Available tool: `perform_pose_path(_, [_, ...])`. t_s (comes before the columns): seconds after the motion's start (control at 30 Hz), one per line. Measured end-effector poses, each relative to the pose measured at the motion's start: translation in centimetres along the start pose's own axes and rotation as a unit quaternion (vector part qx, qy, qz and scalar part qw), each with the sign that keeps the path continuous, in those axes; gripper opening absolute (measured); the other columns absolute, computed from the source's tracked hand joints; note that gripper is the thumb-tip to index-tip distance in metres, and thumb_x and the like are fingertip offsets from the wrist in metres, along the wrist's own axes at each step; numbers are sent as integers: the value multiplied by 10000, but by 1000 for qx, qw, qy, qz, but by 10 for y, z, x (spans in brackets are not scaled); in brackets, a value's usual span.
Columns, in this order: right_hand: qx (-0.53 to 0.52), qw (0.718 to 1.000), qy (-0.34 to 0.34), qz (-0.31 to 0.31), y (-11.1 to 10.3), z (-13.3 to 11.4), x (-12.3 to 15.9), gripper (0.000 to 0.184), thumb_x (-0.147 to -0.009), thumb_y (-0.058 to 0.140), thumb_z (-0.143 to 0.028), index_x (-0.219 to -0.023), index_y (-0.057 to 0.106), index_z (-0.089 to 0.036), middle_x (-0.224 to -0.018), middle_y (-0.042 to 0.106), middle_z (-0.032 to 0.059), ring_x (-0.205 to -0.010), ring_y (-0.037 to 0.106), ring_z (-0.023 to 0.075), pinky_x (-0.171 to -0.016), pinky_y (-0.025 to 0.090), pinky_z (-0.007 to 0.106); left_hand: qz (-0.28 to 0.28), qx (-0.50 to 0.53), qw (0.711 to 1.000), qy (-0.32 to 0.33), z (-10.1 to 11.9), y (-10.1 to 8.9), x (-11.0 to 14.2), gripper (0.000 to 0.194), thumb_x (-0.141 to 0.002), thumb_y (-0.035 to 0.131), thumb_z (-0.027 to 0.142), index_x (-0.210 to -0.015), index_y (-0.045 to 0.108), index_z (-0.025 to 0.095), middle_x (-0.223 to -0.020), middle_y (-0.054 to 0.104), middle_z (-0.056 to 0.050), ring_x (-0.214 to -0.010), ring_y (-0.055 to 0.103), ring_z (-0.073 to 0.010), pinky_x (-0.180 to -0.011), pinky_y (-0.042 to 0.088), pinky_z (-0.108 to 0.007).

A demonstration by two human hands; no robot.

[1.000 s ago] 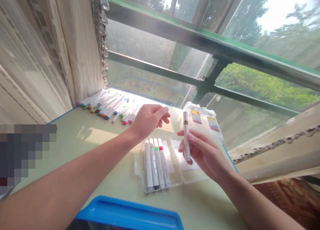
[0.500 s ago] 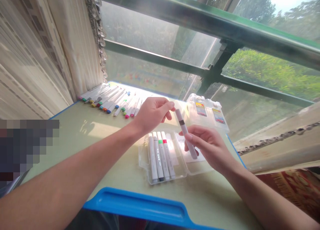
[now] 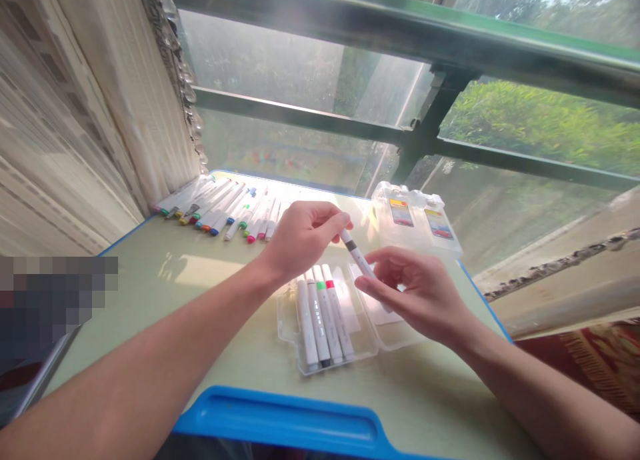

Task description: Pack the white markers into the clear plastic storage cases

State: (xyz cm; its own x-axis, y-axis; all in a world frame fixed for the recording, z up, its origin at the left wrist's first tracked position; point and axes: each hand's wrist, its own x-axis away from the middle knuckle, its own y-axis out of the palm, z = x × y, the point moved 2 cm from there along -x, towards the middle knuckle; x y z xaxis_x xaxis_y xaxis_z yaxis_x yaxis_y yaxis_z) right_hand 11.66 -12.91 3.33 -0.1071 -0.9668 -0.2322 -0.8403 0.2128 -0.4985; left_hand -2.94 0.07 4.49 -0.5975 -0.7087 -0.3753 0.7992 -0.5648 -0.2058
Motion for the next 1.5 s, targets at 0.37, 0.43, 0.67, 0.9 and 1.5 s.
perform_pose_path(0.37, [7, 999, -4, -38, -4, -8, 1, 271, -935, 570, -375, -900, 716, -149, -630, 605, 13, -538, 478, 113, -491, 363, 244, 7, -17, 1000, 4, -2, 1, 1, 267, -868, 626, 352, -775, 740, 129, -649, 660, -24, -575, 535, -96, -555, 403, -226])
perform_pose_path(0.43, [27, 999, -8, -36, -3, -9, 1, 278, -922, 598, -392, -822, 704, -156, -626, 613, 17, -535, 477, 112, -489, 358, 244, -11, -25, 1000, 8, -1, 2, 2, 283, -863, 630, 364, -750, 739, 127, -649, 668, -33, -591, 553, -107, -561, 408, -229])
perform_pose_path(0.67, [69, 997, -31, -30, -1, -10, 1, 282, -872, 676, -374, -683, 635, -168, -565, 544, -20, -522, 433, 91, -480, 320, 232, -44, -31, 998, 11, 4, 6, 3, 324, -855, 648, 382, -670, 711, 123, -608, 647, -32, -583, 559, -113, -556, 408, -227])
perform_pose_path(0.9, [37, 999, -1, -31, 1, -7, 0, 283, -813, 746, -335, -638, 607, -162, -563, 533, -27, -522, 427, 81, -475, 323, 221, -37, 6, 999, 4, 4, 5, 3, 367, -886, 604, 438, -764, 742, 121, -594, 636, -28, -541, 532, -102, -531, 399, -223])
perform_pose_path(1.5, [-85, 991, 79, -67, 5, 2, 0, 275, -808, 772, -382, -905, 619, -175, -527, 544, -65, -452, 483, 81, -425, 354, 197, -71, -64, 995, 25, 2, 4, 3, 246, -844, 644, 363, -831, 741, 138, -706, 700, -43, -657, 630, -139, -605, 457, -234])
